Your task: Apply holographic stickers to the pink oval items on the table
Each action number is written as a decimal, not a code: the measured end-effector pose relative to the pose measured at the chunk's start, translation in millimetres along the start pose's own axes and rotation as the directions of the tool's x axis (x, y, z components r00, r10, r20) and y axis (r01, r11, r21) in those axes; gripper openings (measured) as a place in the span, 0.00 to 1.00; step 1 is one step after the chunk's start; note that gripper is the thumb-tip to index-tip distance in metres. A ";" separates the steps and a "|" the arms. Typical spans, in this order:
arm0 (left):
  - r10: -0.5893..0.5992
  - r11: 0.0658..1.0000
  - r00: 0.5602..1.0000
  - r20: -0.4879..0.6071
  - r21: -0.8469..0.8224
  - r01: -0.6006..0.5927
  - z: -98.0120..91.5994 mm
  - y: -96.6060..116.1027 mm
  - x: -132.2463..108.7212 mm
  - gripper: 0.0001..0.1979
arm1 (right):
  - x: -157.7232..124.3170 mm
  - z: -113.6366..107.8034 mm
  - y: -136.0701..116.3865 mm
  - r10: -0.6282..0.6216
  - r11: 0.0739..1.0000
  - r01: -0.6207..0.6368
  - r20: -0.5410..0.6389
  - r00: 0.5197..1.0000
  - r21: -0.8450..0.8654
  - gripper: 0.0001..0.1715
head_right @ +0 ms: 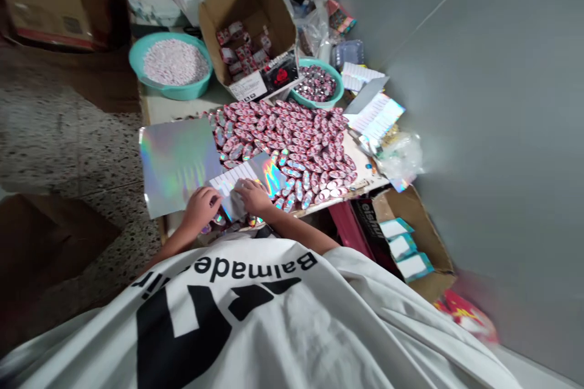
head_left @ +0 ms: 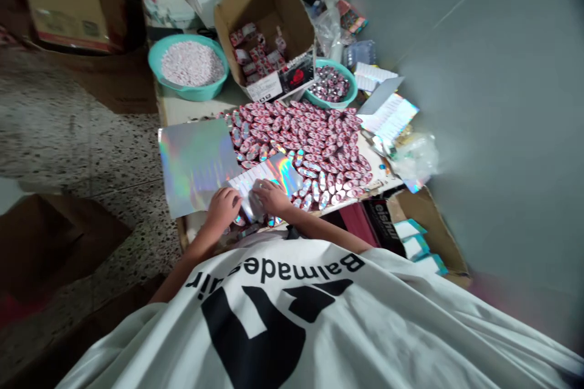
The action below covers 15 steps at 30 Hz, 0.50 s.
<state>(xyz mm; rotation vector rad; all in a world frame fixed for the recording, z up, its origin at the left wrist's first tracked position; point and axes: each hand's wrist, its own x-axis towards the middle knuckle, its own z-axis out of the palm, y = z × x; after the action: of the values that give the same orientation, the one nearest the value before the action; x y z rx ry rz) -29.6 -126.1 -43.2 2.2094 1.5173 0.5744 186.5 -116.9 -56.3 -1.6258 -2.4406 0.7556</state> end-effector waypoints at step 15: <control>-0.094 0.866 0.990 0.104 -0.482 0.133 -26.6 83.9 -32.4 0.07 | 7.7 6.4 9.8 -0.021 0.995 0.019 0.015 1.000 0.100 0.23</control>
<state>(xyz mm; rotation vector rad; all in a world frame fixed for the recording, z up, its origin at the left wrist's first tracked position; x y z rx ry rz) 10.5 -181.9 20.5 1.7218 1.2777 0.7327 189.1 -109.2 -67.7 -1.5631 -2.3843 0.8767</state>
